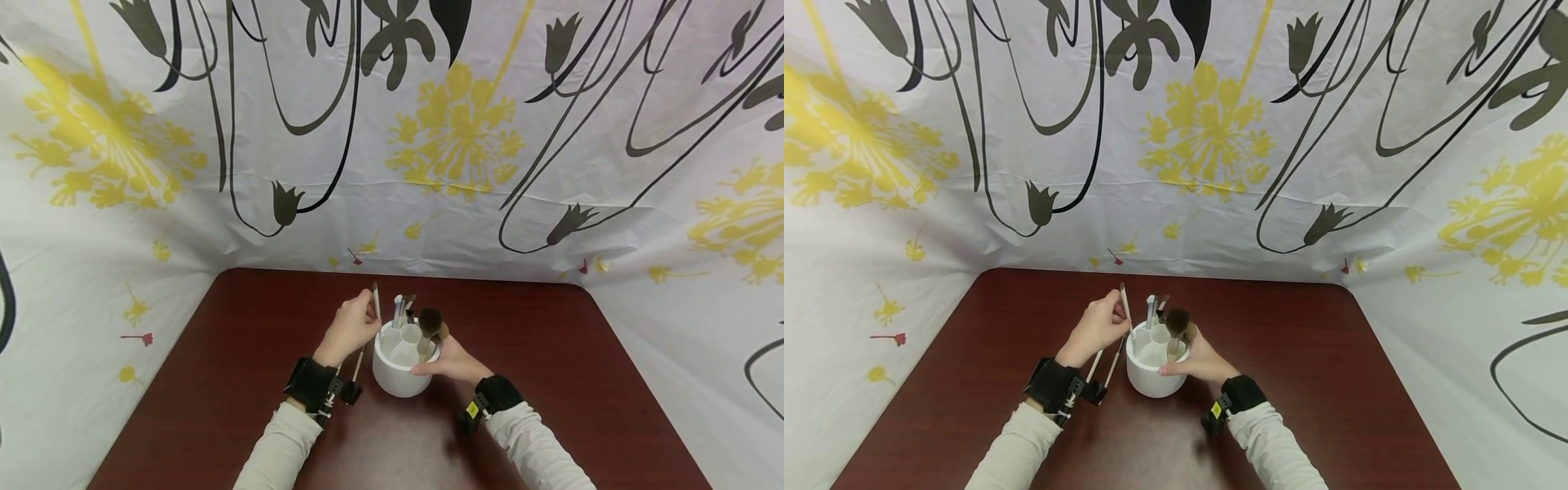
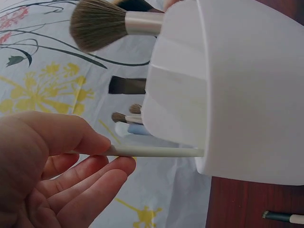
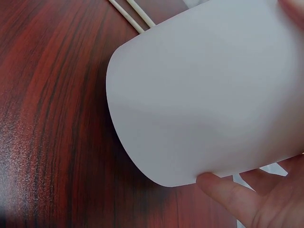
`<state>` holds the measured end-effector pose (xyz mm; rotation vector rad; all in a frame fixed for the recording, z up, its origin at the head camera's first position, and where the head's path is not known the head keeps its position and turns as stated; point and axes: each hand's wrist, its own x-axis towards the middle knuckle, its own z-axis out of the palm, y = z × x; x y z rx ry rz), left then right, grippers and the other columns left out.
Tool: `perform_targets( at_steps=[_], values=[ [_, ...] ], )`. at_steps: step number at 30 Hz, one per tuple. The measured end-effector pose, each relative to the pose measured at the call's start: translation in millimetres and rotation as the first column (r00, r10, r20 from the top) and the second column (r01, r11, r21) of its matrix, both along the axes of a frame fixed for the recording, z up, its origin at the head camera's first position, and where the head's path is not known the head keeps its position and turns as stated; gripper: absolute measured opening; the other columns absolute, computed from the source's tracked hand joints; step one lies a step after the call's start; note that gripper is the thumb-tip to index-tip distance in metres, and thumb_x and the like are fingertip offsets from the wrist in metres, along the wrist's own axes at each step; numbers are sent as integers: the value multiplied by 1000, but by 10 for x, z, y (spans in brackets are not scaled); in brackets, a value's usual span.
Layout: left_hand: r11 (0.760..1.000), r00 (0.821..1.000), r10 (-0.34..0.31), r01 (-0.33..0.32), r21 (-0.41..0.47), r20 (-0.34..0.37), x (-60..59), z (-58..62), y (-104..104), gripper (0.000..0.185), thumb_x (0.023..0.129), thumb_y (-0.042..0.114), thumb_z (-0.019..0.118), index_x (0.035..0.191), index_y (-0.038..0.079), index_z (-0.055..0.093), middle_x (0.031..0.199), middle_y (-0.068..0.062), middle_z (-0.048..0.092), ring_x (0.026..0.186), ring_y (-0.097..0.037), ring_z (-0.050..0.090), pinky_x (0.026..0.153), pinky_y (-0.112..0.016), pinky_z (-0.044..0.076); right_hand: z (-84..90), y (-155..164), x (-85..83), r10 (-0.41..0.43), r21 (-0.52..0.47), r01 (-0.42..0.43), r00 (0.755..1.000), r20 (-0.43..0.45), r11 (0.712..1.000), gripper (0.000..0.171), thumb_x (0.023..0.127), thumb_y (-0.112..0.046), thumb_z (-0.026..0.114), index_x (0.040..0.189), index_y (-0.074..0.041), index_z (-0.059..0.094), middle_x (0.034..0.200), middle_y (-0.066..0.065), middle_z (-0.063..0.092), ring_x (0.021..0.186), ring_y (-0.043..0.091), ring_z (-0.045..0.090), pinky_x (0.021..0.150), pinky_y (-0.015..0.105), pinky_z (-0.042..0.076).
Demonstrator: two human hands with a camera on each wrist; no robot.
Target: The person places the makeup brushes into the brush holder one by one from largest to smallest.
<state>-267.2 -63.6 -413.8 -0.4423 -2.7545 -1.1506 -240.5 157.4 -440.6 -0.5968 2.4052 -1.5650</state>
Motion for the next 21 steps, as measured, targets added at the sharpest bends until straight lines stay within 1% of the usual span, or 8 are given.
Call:
perform_targets(
  at_steps=[4,7,11,15,21],
  values=[
    [1000,1000,-1,1,-2,14,-13,-31,-5,22,77,6,66,93,7,50,79,-6,58,78,-19,64,60,-27,52,-20,13,-15,19,5,-18,1000,-21,1000,80,66,-5,77,129,5,29,128,21,42,117,31,42,96,43,32],
    [1000,1000,2,-2,-5,24,-24,-52,-6,22,77,6,66,93,7,50,79,-6,58,78,-19,64,60,-27,52,-127,42,-75,19,1,-19,1000,-24,1000,81,66,-5,77,130,3,28,130,21,40,118,32,41,96,45,32],
    [1000,999,2,-1,-11,32,-39,-79,-6,22,78,6,66,93,7,50,80,-6,58,77,-18,64,60,-27,52,-281,77,-161,13,-9,-13,1000,-12,1000,84,66,-8,79,132,-1,27,133,17,38,120,28,39,98,44,30],
    [1000,1000,-6,6,-12,29,-49,-104,-4,21,78,5,65,93,7,50,79,-6,58,77,-18,64,61,-27,52,-323,93,-183,19,-20,-19,1000,-18,1000,84,65,-13,80,131,-2,29,132,15,40,120,26,40,98,43,31],
    [1000,999,-19,19,-19,29,-59,-150,2,20,78,5,64,91,7,50,78,-5,57,77,-19,64,61,-27,51,-329,95,-173,14,-9,-14,1000,-1,1000,83,66,-11,79,131,-3,29,132,15,40,120,26,40,98,43,31]
  ],
)
